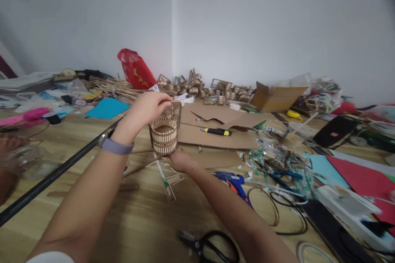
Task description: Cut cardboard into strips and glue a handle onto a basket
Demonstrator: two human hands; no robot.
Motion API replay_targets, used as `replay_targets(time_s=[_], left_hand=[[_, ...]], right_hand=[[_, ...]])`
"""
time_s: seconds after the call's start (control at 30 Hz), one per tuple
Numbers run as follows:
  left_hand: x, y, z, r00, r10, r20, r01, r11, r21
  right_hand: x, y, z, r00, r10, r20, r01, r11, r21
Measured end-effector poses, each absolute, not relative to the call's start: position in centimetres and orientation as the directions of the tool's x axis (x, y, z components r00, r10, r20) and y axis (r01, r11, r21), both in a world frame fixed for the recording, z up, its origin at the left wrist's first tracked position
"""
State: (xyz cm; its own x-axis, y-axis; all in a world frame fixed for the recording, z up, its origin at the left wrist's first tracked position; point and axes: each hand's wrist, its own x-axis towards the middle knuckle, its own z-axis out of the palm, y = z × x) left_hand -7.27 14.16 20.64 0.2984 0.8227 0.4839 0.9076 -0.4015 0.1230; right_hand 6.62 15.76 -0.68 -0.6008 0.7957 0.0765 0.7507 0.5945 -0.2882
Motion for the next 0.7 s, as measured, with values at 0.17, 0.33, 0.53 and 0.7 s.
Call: replay_targets(time_s=[0.17, 0.33, 0.53, 0.7], left_hand=[[-7.8, 15.0, 19.4, 0.281, 0.836, 0.471, 0.928, -0.361, 0.087], [-7.8, 15.6, 18.1, 0.301, 0.833, 0.465, 0.923, -0.377, 0.076], [-7.0, 16.3, 17.2, 0.319, 0.835, 0.448, 0.916, -0.392, 0.080], [-6.0, 16.8, 16.2, 0.338, 0.852, 0.399, 0.900, -0.416, 0.126]], right_hand=[[8.3, 14.0, -0.6, -0.614, 0.785, 0.080, 0.771, 0.618, -0.156], [13.3, 14.7, 0.9, -0.392, 0.905, 0.163, 0.920, 0.388, 0.055], [17.7, 17.8, 1.2, -0.270, 0.957, 0.109, 0.947, 0.243, 0.212], [17.4, 19.6, 0.5, -0.297, 0.953, 0.058, 0.928, 0.274, 0.251]])
